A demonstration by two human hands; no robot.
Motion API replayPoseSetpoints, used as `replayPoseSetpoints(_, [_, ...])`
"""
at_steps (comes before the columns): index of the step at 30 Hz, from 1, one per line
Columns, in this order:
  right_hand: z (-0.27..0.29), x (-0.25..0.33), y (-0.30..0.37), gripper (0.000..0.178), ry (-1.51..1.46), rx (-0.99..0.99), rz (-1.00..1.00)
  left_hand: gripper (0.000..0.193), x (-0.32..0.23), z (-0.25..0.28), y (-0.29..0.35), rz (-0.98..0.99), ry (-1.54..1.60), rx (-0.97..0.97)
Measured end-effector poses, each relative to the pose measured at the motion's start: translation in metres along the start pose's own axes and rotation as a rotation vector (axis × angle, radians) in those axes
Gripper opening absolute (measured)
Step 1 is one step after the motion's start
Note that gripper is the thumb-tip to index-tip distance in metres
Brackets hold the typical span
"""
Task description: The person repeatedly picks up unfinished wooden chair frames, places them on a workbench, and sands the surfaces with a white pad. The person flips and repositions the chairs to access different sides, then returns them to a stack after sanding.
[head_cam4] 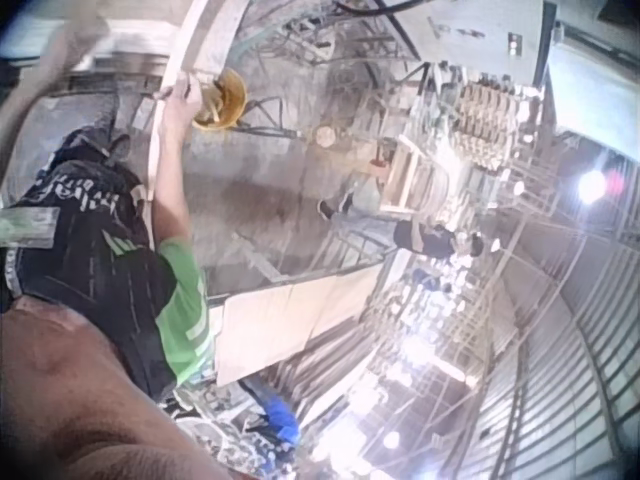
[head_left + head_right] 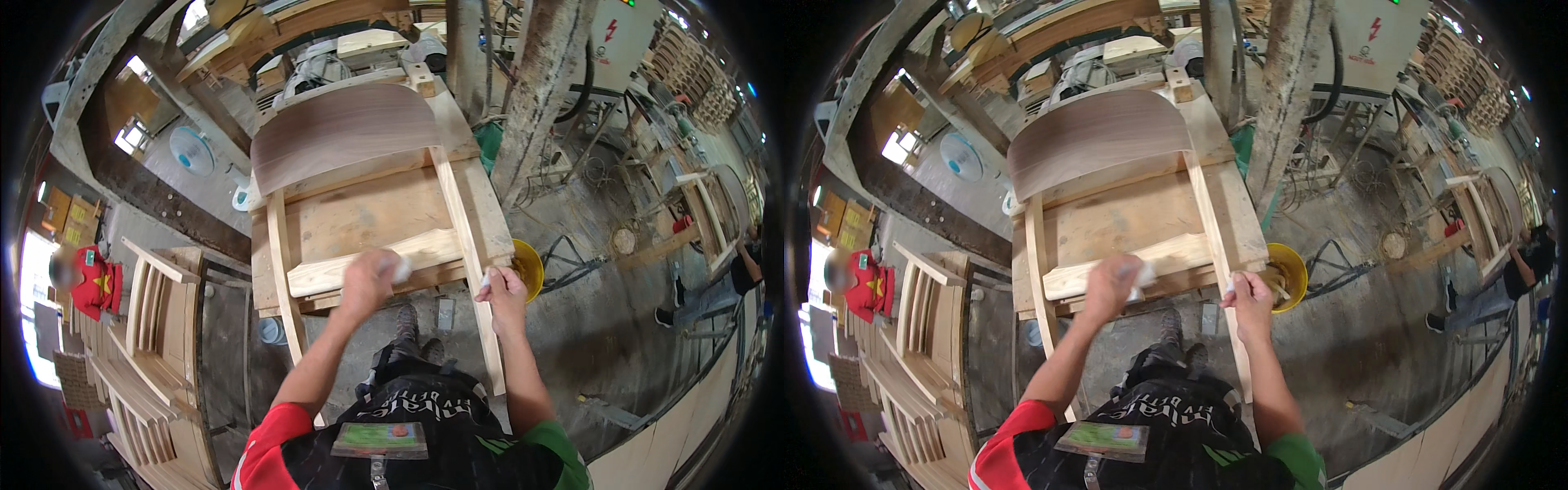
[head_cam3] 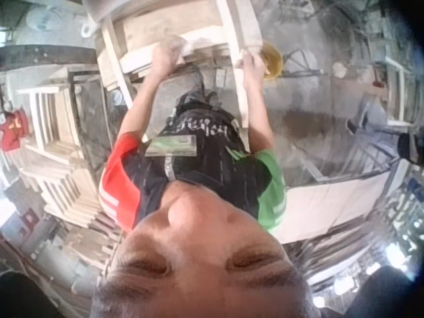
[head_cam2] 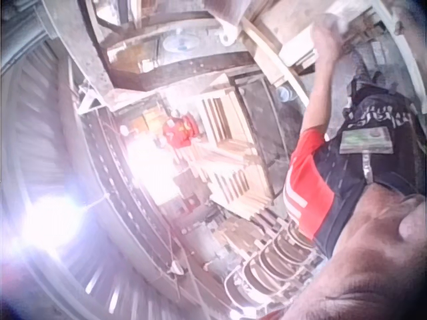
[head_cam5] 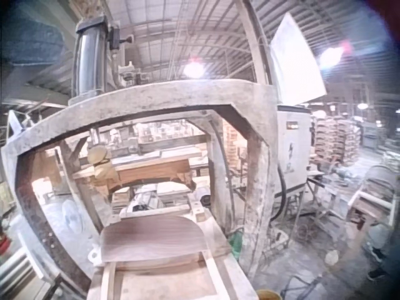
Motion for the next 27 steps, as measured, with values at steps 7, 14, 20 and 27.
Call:
replayPoseSetpoints(7, [-0.048,0.007,0.009,0.017,-0.107,0.095,-0.022,0.033,0.036,-0.005,-0.040,0.082,-0.362,-0.035])
replayPoseSetpoints(14, [-0.066,-0.005,-0.001,0.011,-0.029,0.146,0.026,0.030,-0.061,-0.039,-0.024,0.032,0.285,0.247])
replayPoseSetpoints(20, [-0.001,0.001,-0.021,0.011,-0.075,-0.156,0.043,0.022,0.000,-0.034,-0.001,0.262,0.181,0.080])
replayPoseSetpoints(27, [0.005,-0.013,0.018,0.008,-0.040,-0.047,-0.013,0.029,-0.051,-0.069,0.026,0.372,0.586,0.340])
Point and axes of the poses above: each hand's wrist, its own y-axis away from the middle knuckle, its own z-axis out of the back of the hand, x = y × z, the point moved 3 cm from there along -y, towards the middle knuckle, and after that the axes turned 3 degrees about -x, right-handed, at the moved point
